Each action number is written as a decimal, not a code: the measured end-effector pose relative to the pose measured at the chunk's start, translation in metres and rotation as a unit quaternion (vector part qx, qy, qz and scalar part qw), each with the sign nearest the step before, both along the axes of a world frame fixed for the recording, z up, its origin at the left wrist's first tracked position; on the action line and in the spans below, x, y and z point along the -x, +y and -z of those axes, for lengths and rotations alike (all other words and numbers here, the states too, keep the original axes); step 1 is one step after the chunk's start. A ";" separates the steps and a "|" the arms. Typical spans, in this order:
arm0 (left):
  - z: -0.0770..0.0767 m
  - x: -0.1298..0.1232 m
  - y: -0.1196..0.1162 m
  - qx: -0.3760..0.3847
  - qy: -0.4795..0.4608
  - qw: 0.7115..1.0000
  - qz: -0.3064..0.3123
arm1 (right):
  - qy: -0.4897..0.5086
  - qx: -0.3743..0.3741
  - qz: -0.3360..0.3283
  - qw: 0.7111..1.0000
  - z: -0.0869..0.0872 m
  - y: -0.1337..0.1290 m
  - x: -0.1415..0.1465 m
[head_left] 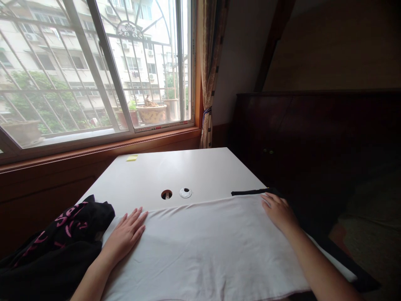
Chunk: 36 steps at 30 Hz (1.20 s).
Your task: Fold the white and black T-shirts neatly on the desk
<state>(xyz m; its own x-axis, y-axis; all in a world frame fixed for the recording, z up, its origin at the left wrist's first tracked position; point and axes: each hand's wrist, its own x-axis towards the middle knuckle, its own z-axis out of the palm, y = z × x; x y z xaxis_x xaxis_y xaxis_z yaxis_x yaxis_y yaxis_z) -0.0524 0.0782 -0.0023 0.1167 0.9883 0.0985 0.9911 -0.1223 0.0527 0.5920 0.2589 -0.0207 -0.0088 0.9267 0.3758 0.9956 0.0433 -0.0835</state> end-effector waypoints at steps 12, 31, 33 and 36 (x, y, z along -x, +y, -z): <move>-0.001 0.000 -0.001 -0.006 0.000 1.000 0.006 | -0.003 0.002 -0.004 1.000 0.004 0.002 -0.002; -0.006 -0.053 -0.013 -0.015 -0.015 0.995 0.094 | -0.002 -0.008 -0.012 1.000 0.005 0.002 -0.002; -0.002 -0.055 -0.012 -0.011 -0.029 0.995 0.092 | 0.000 -0.005 -0.007 1.000 0.007 0.003 -0.003; 0.002 -0.043 -0.011 -0.004 -0.031 0.998 0.048 | 0.003 0.001 0.002 1.000 0.009 0.004 -0.005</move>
<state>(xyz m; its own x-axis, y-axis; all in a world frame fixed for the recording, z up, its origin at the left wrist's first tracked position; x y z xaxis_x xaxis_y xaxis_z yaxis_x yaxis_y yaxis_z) -0.0098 0.0674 -0.0045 0.2037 0.9721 0.1162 0.9698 -0.2166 0.1118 0.5974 0.2627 -0.0297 -0.0029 0.9275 0.3738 0.9951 0.0396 -0.0903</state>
